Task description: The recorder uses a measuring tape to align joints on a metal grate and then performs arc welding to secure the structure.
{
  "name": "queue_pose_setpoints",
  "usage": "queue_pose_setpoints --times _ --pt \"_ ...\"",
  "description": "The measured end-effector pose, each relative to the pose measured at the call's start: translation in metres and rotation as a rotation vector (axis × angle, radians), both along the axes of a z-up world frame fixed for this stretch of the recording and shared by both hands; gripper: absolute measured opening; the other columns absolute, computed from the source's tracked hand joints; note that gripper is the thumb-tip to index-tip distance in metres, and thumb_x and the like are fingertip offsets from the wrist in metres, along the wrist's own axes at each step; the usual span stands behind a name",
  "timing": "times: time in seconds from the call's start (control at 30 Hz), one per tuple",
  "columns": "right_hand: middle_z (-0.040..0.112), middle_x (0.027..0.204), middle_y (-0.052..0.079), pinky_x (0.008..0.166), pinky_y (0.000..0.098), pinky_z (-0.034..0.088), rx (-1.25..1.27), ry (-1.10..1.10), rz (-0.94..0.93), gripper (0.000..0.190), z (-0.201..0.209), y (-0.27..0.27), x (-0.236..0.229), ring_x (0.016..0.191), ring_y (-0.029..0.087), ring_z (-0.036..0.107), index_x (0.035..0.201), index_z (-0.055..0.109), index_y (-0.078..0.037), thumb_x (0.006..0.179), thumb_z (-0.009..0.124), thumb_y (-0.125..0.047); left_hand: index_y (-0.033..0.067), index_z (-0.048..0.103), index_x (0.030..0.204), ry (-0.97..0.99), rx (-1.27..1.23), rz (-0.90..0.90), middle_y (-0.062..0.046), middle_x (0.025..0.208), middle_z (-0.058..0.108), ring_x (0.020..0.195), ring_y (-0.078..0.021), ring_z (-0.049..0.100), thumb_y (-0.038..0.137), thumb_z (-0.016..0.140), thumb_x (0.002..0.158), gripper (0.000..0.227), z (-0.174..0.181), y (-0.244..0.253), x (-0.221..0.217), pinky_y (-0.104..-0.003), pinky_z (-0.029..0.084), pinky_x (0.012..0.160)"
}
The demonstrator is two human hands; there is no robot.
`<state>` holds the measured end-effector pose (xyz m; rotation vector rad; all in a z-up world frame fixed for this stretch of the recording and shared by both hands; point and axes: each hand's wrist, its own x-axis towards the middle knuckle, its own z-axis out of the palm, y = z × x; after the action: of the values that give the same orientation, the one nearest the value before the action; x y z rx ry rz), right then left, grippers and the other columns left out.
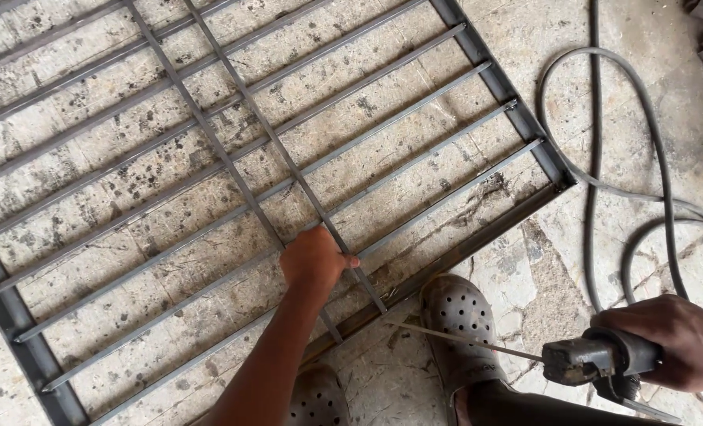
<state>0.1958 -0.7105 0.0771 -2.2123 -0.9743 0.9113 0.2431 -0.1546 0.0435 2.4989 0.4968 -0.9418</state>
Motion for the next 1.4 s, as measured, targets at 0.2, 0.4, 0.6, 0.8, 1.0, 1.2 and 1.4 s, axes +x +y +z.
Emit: queue_pose_setpoints --times 0.2,0.4,0.6,0.8,1.0,1.2,1.4 --pt "0.081 0.084 -0.005 0.057 0.0263 0.062 -0.120 -0.018 0.015 0.042 0.037 0.047 0.013 0.068 0.009 0.079 0.113 0.075 -0.017 0.073 0.087 -0.023 0.0080 0.072 0.089 -0.174 0.017 0.004 -0.012 0.088 0.075 0.084 -0.0307 0.074 0.052 0.097 0.059 0.059 -0.029 0.005 -0.001 -0.044 0.058 0.069" --pt "0.083 0.087 0.002 0.061 0.0276 0.063 0.120 -0.093 -0.025 0.045 0.010 0.021 0.004 0.071 0.013 0.078 0.112 0.076 -0.011 0.072 0.090 -0.027 0.0072 0.074 0.087 -0.055 -0.006 0.008 -0.011 0.090 0.077 0.087 -0.0295 0.076 0.054 0.095 0.061 0.057 -0.014 0.004 0.003 -0.044 0.059 0.072" --pt "0.082 0.090 0.003 0.063 0.0292 0.065 0.034 -0.047 -0.009 0.046 0.012 0.018 0.007 0.073 0.015 0.082 0.113 0.077 -0.010 0.073 0.090 -0.029 0.0086 0.070 0.083 0.007 0.020 0.010 -0.008 0.087 0.076 0.085 -0.0266 0.076 0.059 0.093 0.061 0.060 -0.005 0.003 0.008 -0.043 0.058 0.070" --pt "0.084 0.091 0.004 0.063 0.0291 0.064 0.038 -0.082 0.030 0.043 0.011 0.013 0.011 0.073 0.015 0.082 0.113 0.077 -0.011 0.076 0.088 -0.028 0.0087 0.069 0.079 0.062 0.036 -0.009 -0.007 0.082 0.076 0.080 -0.0241 0.076 0.063 0.090 0.063 0.061 -0.004 0.002 0.009 -0.042 0.058 0.067" --pt "0.083 0.088 0.002 0.062 0.0278 0.062 -0.016 -0.033 -0.066 0.041 -0.017 -0.006 -0.003 0.072 0.013 0.079 0.113 0.075 -0.015 0.075 0.086 -0.025 0.0095 0.069 0.076 0.071 0.044 -0.014 -0.006 0.080 0.076 0.078 -0.0226 0.076 0.063 0.090 0.064 0.059 -0.003 0.003 0.009 -0.039 0.056 0.066" --pt "0.084 0.089 0.001 0.058 0.0261 0.063 0.002 -0.018 -0.023 0.039 0.004 0.015 0.004 0.072 0.013 0.079 0.113 0.078 -0.015 0.076 0.087 -0.024 0.0095 0.069 0.075 0.066 0.040 -0.027 -0.005 0.077 0.076 0.075 -0.0210 0.076 0.063 0.090 0.064 0.059 -0.005 0.003 0.008 -0.038 0.056 0.063" --pt "0.083 0.091 0.003 0.060 0.0265 0.063 0.083 -0.111 -0.006 0.044 0.002 0.009 0.003 0.072 0.013 0.081 0.114 0.076 -0.012 0.076 0.090 -0.029 0.0102 0.067 0.076 0.072 0.041 -0.033 -0.004 0.075 0.072 0.073 -0.0209 0.074 0.064 0.089 0.065 0.059 -0.003 0.003 0.009 -0.038 0.056 0.062"
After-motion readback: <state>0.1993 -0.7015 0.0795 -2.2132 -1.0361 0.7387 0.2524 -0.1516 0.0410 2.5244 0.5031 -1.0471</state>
